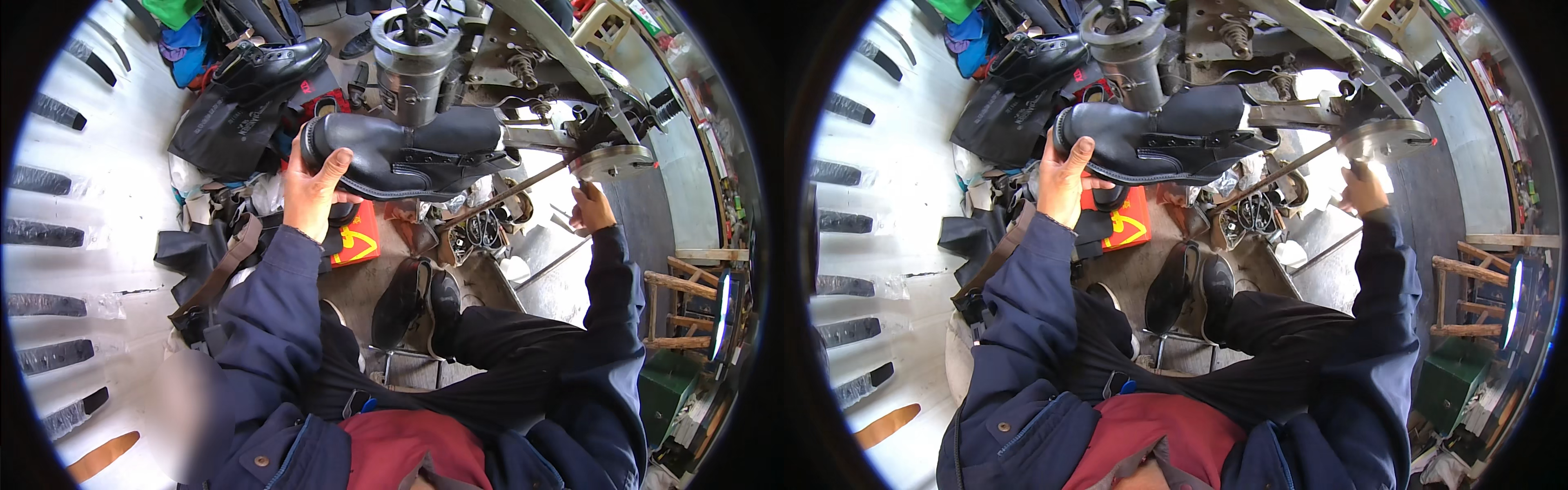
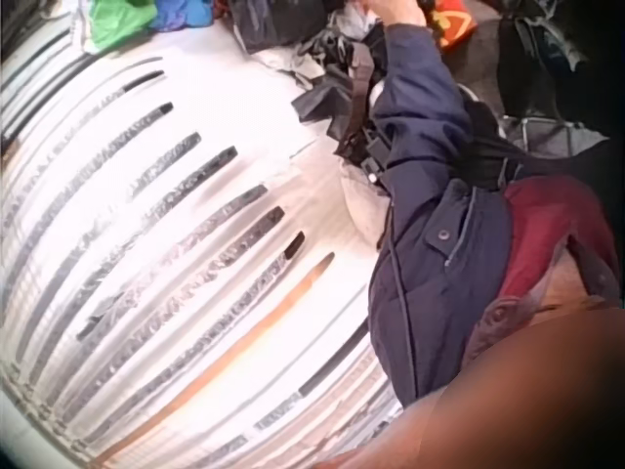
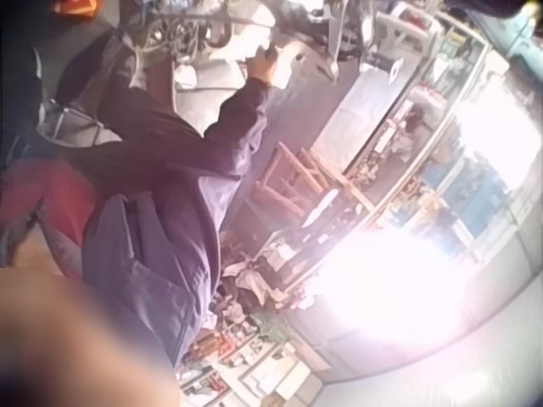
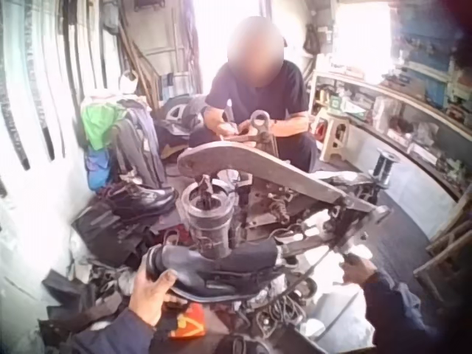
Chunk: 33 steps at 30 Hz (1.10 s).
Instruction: The person operates a heavy-duty sewing machine to stitch a black leather shoe. They guide the shoe around the machine's arm, rotating it to sew different sections of the upper. The person adjusts the shoe's position frequently to align the stitching path.
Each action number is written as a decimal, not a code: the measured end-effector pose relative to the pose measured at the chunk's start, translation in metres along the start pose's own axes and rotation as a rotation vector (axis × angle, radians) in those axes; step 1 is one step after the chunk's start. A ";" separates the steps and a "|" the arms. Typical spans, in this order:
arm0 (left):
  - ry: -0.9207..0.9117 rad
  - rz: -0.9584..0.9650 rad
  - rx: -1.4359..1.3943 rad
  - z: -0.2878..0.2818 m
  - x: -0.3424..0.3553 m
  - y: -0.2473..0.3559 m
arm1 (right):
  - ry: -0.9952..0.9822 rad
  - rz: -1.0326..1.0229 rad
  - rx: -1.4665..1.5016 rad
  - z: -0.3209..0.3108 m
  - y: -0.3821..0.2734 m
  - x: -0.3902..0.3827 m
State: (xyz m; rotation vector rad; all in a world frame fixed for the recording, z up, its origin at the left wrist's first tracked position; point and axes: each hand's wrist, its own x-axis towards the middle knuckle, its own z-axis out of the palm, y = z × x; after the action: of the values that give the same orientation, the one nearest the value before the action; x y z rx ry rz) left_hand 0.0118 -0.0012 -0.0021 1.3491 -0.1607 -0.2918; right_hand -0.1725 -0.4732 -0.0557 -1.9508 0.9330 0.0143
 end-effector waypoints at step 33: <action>0.154 0.017 0.196 -0.007 -0.025 -0.012 | 0.149 -0.691 0.093 0.100 -0.143 -0.111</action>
State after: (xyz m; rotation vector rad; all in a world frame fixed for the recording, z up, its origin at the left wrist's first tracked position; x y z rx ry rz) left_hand -0.0117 0.0109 -0.0144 1.5574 -0.0731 -0.1595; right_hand -0.1290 -0.2927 0.0356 -2.1102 0.3019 -0.5652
